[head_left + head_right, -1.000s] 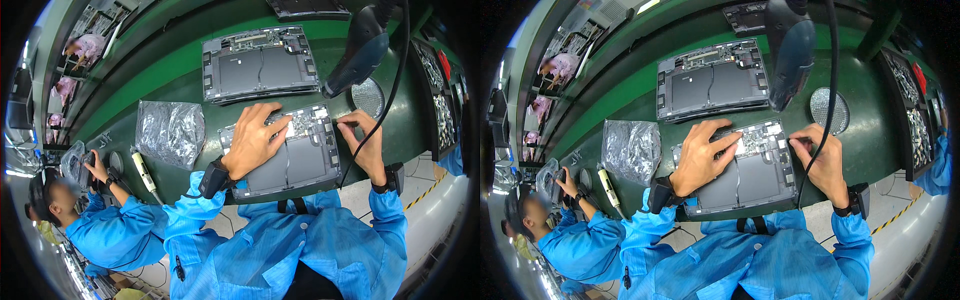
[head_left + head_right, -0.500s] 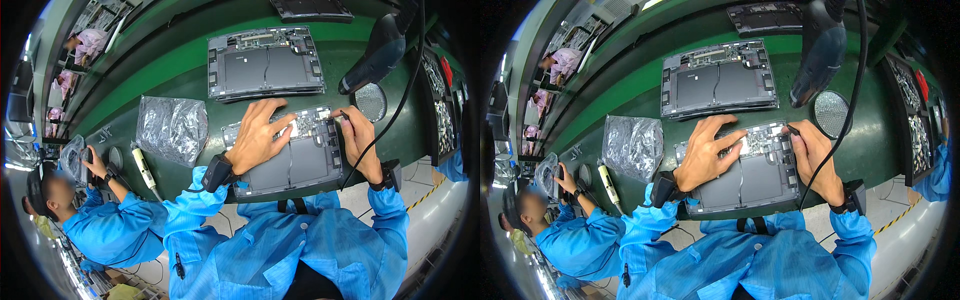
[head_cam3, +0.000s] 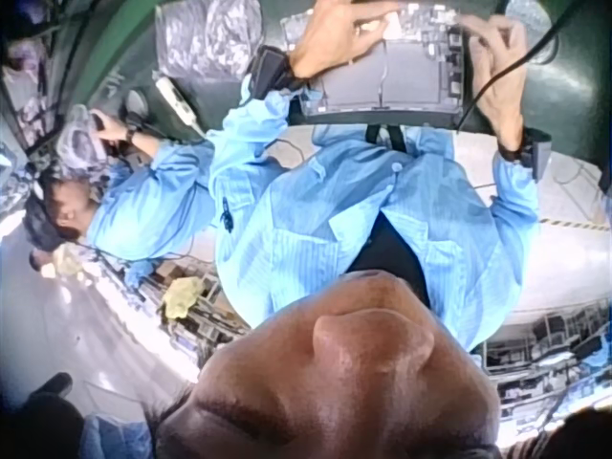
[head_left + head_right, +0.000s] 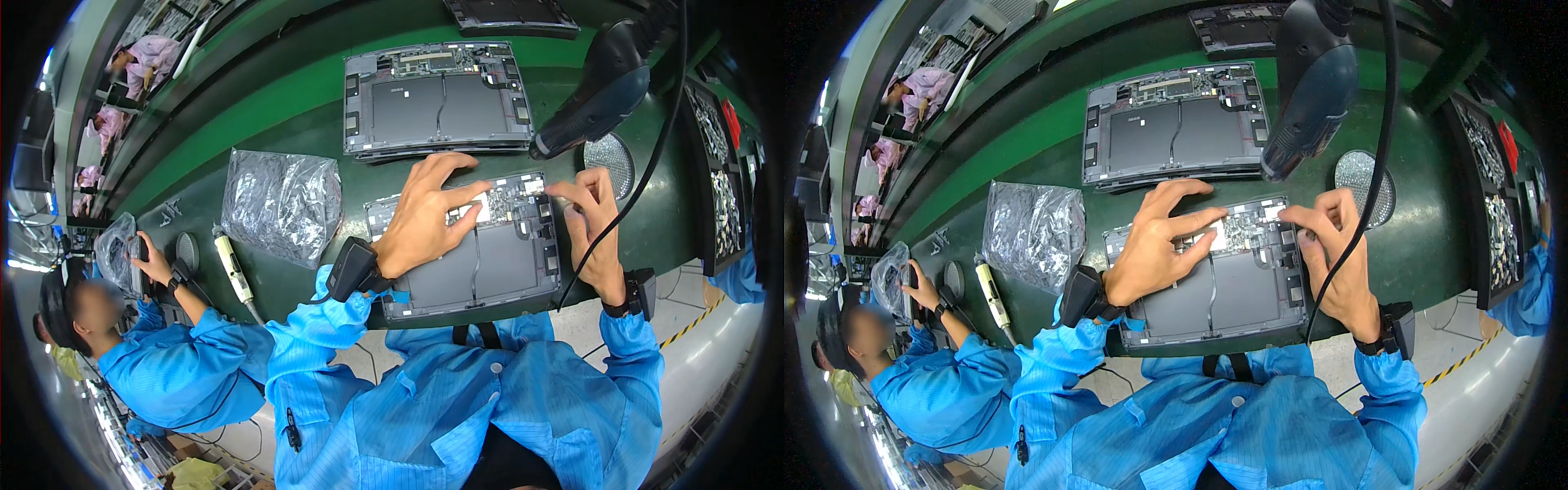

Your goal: Assembling internal electronic components of a laptop on a production line, including connecting cables and screwing down components.

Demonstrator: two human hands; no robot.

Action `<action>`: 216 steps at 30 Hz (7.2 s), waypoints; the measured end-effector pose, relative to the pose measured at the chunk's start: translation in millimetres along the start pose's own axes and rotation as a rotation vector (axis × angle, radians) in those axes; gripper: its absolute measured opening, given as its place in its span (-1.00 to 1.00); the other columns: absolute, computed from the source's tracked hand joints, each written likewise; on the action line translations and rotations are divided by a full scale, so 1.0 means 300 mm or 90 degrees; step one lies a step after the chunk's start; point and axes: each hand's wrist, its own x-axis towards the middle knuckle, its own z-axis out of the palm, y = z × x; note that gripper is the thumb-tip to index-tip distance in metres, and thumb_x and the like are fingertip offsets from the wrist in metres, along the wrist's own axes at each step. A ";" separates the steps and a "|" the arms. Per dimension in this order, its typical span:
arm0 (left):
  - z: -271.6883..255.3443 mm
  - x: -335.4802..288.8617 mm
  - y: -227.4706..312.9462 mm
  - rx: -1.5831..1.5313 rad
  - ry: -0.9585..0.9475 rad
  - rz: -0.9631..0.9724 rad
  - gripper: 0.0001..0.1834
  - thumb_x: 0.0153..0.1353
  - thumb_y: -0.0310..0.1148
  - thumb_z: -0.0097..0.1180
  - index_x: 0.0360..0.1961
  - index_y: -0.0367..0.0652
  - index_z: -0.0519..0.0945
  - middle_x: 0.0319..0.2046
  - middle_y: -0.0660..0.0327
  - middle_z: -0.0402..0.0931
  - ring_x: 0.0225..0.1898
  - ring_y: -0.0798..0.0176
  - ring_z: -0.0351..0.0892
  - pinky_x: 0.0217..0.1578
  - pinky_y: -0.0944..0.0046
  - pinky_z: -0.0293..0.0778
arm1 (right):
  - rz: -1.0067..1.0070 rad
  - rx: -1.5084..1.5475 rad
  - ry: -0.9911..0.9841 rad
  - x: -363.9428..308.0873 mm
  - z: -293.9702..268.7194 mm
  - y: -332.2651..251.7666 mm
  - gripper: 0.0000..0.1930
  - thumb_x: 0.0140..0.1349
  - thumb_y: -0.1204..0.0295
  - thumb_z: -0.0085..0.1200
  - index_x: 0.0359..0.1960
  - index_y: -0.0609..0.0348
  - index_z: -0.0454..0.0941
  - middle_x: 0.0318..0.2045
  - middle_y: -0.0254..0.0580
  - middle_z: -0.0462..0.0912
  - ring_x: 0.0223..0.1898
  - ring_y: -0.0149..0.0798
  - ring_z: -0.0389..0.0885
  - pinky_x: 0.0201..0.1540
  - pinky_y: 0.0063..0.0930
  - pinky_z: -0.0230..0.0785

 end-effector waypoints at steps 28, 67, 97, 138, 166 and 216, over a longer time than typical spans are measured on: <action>-0.039 -0.030 -0.009 0.191 -0.041 0.077 -0.61 0.21 -0.35 0.51 0.09 0.01 0.81 -0.04 0.21 0.74 -0.07 0.15 0.75 0.28 -0.15 0.54 | 0.169 0.448 0.051 0.086 0.238 -0.005 -0.89 0.45 0.70 0.24 -0.05 0.36 0.63 -0.12 0.04 0.85 -0.11 -0.21 0.90 -0.05 -0.42 0.73; -0.011 -0.053 -0.027 0.132 0.010 0.053 -0.65 0.19 -0.39 0.52 0.03 -0.05 0.82 -0.04 0.20 0.77 -0.09 0.16 0.79 0.25 -0.13 0.57 | -0.034 0.190 -0.020 0.079 0.207 -0.015 -0.79 0.20 0.76 0.37 -0.24 0.34 0.56 -0.08 0.18 0.86 -0.15 0.09 0.91 -0.13 -0.27 0.74; -0.003 -0.062 -0.033 0.103 0.013 0.051 -0.64 0.23 -0.39 0.48 0.08 -0.07 0.80 -0.03 0.15 0.77 -0.06 0.12 0.78 0.24 -0.13 0.57 | -0.073 0.133 -0.023 0.071 0.188 -0.026 -0.76 0.19 0.79 0.37 -0.20 0.35 0.57 -0.01 0.21 0.84 0.03 0.16 0.89 0.09 -0.15 0.75; -0.066 -0.030 -0.005 0.049 0.020 0.043 -0.52 0.20 -0.47 0.39 0.19 -0.09 0.79 0.05 0.00 0.65 0.04 -0.08 0.65 0.14 -0.09 0.53 | 0.277 -0.134 0.044 -0.175 -0.097 0.016 -0.94 0.53 0.58 0.19 -0.07 0.33 0.65 -0.46 -0.16 0.57 -0.45 -0.33 0.51 -0.34 -0.35 0.35; -0.021 -0.044 0.049 0.190 -0.023 0.049 -0.61 0.20 -0.47 0.38 0.09 -0.05 0.83 0.17 0.05 0.61 0.19 -0.06 0.56 0.16 -0.05 0.41 | 0.078 0.013 -0.048 0.104 0.194 -0.048 -0.91 0.25 0.55 0.35 -0.22 0.21 0.76 -0.35 -0.08 0.70 -0.33 0.03 0.77 -0.27 -0.12 0.57; 0.002 -0.038 0.007 0.135 0.002 0.037 -0.52 0.13 -0.59 0.28 0.10 -0.06 0.83 0.15 -0.03 0.62 0.34 -0.20 0.52 0.32 -0.16 0.38 | 0.172 -0.251 0.002 -0.311 -0.205 0.080 -0.83 0.35 0.73 0.18 -0.06 0.35 0.60 -0.29 0.07 0.54 -0.24 0.24 0.62 -0.14 -0.04 0.50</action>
